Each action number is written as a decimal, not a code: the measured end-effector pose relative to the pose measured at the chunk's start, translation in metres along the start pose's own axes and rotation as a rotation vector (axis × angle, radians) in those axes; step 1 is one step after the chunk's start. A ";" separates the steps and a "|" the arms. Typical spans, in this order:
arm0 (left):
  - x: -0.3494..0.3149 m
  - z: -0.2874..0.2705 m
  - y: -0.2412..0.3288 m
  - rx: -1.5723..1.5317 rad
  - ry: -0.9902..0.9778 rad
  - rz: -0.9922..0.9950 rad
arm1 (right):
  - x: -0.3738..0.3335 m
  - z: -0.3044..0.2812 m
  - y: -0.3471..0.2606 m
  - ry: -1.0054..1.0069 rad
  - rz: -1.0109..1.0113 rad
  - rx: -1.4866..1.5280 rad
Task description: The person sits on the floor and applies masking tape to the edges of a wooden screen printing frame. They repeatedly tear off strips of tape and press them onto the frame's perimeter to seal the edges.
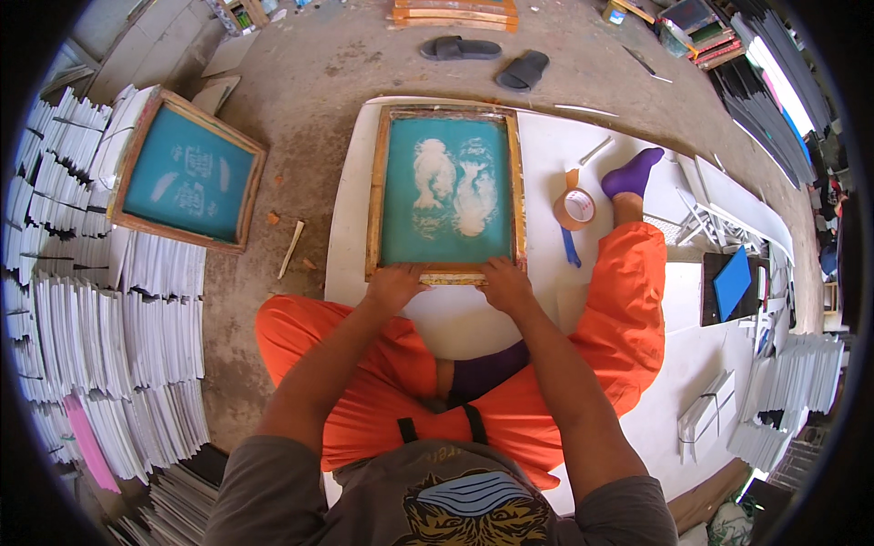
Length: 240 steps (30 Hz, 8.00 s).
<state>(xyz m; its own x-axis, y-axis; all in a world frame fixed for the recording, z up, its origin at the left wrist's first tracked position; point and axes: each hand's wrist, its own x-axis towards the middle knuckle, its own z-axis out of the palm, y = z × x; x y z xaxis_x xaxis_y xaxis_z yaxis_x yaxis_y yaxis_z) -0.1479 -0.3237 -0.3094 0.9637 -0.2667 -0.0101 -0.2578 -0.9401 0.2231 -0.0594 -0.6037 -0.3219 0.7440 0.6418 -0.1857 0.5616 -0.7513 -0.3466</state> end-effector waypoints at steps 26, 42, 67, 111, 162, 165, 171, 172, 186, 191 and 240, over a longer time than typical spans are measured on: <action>-0.042 0.000 -0.057 0.315 0.049 0.143 | 0.001 -0.001 -0.028 0.047 -0.035 -0.050; -0.069 -0.014 -0.020 0.363 -0.176 -0.049 | 0.018 0.047 -0.169 0.256 -0.198 -0.118; -0.083 -0.034 -0.013 0.452 -0.237 -0.173 | -0.014 -0.030 -0.014 -0.022 0.012 0.102; -0.012 -0.026 -0.057 -0.404 -0.118 -0.848 | -0.004 -0.027 -0.026 -0.093 0.044 -0.072; -0.015 -0.015 -0.059 -0.417 -0.150 -0.772 | 0.160 0.000 -0.137 -0.502 0.127 0.506; -0.020 -0.013 -0.061 -0.394 -0.174 -0.790 | 0.149 -0.025 -0.135 -0.592 0.259 0.533; -0.014 -0.024 -0.054 -0.405 -0.182 -0.810 | 0.109 -0.060 -0.063 -0.591 0.343 0.318; -0.014 -0.025 -0.054 -0.401 -0.186 -0.813 | 0.103 -0.063 -0.055 -0.570 0.322 0.218; -0.015 -0.012 -0.062 -0.400 -0.160 -0.810 | 0.103 -0.057 -0.035 -0.620 0.374 0.042; -0.015 -0.014 -0.063 -0.457 -0.175 -0.786 | 0.124 -0.034 -0.066 -0.548 0.249 0.166; -0.018 -0.017 -0.061 -0.400 -0.182 -0.817 | 0.101 -0.069 -0.085 -0.571 0.241 0.181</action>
<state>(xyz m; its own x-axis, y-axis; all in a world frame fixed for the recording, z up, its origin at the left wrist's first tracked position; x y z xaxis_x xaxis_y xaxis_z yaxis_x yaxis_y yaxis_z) -0.1480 -0.2578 -0.3064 0.8012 0.3853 -0.4578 0.5724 -0.7164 0.3988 -0.0068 -0.4856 -0.2476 0.5044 0.4761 -0.7203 0.2954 -0.8790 -0.3742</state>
